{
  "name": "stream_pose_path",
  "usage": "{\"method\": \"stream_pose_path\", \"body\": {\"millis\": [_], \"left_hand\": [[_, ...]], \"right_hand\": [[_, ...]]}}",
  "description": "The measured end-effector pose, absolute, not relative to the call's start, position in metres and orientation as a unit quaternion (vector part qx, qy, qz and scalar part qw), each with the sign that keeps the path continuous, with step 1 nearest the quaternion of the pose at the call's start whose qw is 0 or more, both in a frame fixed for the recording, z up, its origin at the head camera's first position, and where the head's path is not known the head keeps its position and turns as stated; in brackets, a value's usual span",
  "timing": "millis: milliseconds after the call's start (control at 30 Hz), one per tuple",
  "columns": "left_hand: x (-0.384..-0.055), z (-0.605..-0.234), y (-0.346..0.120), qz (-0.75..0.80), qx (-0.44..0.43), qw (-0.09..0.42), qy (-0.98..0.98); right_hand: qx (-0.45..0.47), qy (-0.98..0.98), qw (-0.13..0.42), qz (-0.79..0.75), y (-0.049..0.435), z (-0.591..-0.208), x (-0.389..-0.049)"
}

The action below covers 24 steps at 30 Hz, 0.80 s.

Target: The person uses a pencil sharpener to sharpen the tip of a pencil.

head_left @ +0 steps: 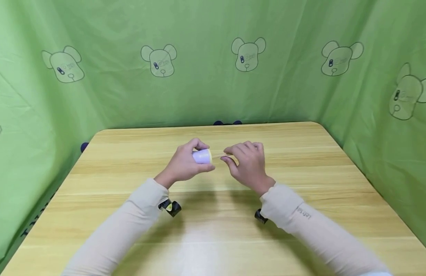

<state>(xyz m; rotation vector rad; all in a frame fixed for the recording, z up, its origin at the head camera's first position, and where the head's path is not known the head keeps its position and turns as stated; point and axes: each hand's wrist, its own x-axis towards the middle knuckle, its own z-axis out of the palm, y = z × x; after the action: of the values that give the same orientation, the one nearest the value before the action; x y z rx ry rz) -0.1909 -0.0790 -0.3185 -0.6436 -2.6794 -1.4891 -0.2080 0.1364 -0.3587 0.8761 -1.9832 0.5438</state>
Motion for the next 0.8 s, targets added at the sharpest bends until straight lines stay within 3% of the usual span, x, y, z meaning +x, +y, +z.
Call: {"method": "stream_pose_path", "body": {"millis": [167, 333, 567, 800], "left_hand": [[-0.188, -0.309, -0.079, -0.542, -0.185, -0.053, -0.818], [-0.185, -0.302, -0.08, -0.599, -0.165, -0.136, -0.772], [-0.183, -0.302, -0.081, -0.621, -0.165, -0.172, -0.747], [-0.184, -0.309, -0.08, -0.595, -0.167, -0.148, -0.772]], "right_hand": [[0.33, -0.73, 0.556, 0.222, 0.133, -0.367, -0.21], [0.34, -0.667, 0.62, 0.235, 0.128, -0.37, -0.212], [0.339, -0.639, 0.64, 0.259, 0.122, -0.371, -0.212], [0.333, -0.659, 0.619, 0.268, 0.119, -0.37, -0.21]]}}
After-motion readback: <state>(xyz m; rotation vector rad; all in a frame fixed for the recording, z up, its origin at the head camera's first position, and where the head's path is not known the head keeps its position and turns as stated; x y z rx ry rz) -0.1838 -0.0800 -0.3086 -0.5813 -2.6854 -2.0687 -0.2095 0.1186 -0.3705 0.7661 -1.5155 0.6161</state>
